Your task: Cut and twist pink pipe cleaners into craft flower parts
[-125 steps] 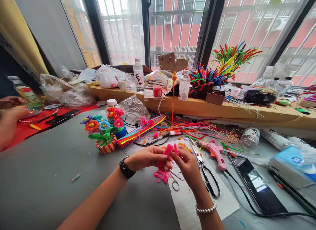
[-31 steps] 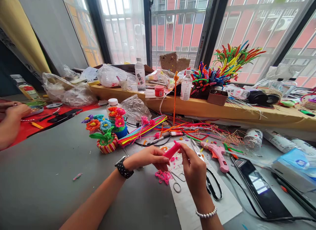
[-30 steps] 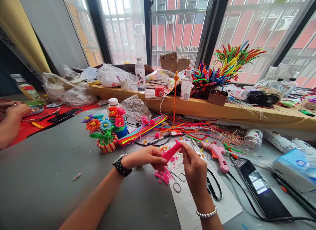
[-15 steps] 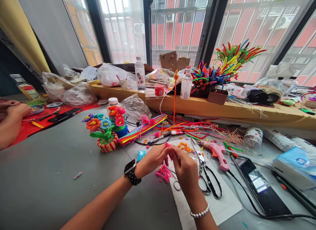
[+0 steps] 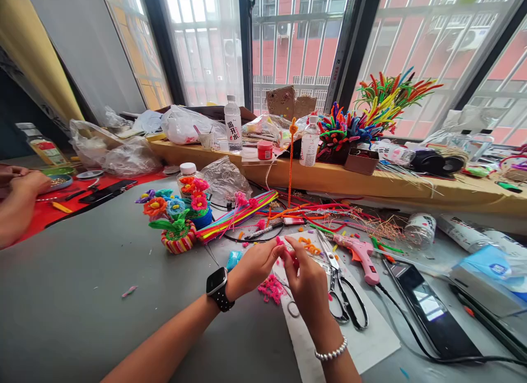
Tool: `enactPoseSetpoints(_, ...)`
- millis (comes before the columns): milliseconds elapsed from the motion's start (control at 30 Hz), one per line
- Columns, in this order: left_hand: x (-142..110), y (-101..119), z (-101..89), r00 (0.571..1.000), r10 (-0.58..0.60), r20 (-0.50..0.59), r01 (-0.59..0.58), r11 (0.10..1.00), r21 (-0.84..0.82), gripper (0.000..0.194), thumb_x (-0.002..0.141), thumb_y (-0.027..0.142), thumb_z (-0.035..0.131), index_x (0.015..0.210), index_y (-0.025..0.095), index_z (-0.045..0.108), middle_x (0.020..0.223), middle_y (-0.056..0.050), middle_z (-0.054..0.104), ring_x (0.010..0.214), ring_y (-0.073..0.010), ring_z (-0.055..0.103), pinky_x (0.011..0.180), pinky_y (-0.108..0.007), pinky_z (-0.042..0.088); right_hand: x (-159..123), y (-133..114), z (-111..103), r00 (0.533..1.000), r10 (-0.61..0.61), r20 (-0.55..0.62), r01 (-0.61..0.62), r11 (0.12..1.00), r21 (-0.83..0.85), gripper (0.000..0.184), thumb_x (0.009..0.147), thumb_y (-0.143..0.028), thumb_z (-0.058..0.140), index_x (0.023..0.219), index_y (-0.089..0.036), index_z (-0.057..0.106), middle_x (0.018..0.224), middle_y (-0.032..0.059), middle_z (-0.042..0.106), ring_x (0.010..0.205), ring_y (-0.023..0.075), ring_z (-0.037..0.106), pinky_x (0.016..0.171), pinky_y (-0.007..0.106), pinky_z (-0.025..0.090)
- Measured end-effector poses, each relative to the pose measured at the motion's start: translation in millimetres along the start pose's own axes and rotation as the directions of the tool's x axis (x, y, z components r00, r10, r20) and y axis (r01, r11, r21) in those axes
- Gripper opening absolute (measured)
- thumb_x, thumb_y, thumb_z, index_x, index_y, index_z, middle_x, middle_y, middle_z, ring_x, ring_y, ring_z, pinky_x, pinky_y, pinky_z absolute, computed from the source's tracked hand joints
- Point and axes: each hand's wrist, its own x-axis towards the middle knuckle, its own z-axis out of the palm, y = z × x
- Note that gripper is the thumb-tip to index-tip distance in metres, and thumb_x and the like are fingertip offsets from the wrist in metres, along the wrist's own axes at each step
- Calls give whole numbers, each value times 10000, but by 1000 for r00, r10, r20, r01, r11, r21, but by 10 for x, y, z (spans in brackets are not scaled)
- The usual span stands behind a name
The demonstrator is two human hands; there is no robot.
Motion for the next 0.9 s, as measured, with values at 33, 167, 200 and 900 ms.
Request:
enactPoseSetpoints(33, -2, -6, -16, 1000, 15, 12, -15, 1000, 22, 411, 879, 367, 125, 835, 169, 482, 794, -41, 606, 696, -156, 550, 615, -254, 379, 9, 10, -16, 999, -40, 28, 40, 999, 10, 303, 845, -264, 402, 1092, -143, 529, 681, 31, 664, 497, 130, 585, 498, 220, 461)
enactPoseSetpoints(167, 0, -25, -71, 996, 56, 64, -64, 990, 127, 401, 878, 333, 148, 798, 164, 502, 777, -48, 614, 695, -168, 563, 599, -261, 379, 41, 69, -75, 963, -216, 161, 210, 976, 54, 346, 841, -157, 375, 1170, -179, 479, 939, 67, 660, 768, 152, 624, 652, 236, 486)
enactPoseSetpoints(200, 3, -24, -83, 995, 60, 82, -72, 986, 148, 396, 877, 316, 158, 784, 160, 510, 774, -51, 616, 692, -170, 566, 594, -260, 378, 46, 81, -89, 953, -236, 191, 230, 972, 56, 360, 839, -144, 371, 1182, -185, 470, 970, 71, 652, 799, 156, 620, 672, 245, 487)
enactPoseSetpoints(900, 3, -76, -190, 940, 187, 285, -250, 947, 202, 356, 866, 321, 223, 793, 179, 542, 729, -24, 598, 660, -147, 533, 552, -231, 330, 62, 77, -191, 913, -268, 307, 317, 940, -124, 269, 819, -197, 402, 1051, -184, 537, 768, 24, 695, 507, 131, 619, 467, 213, 421)
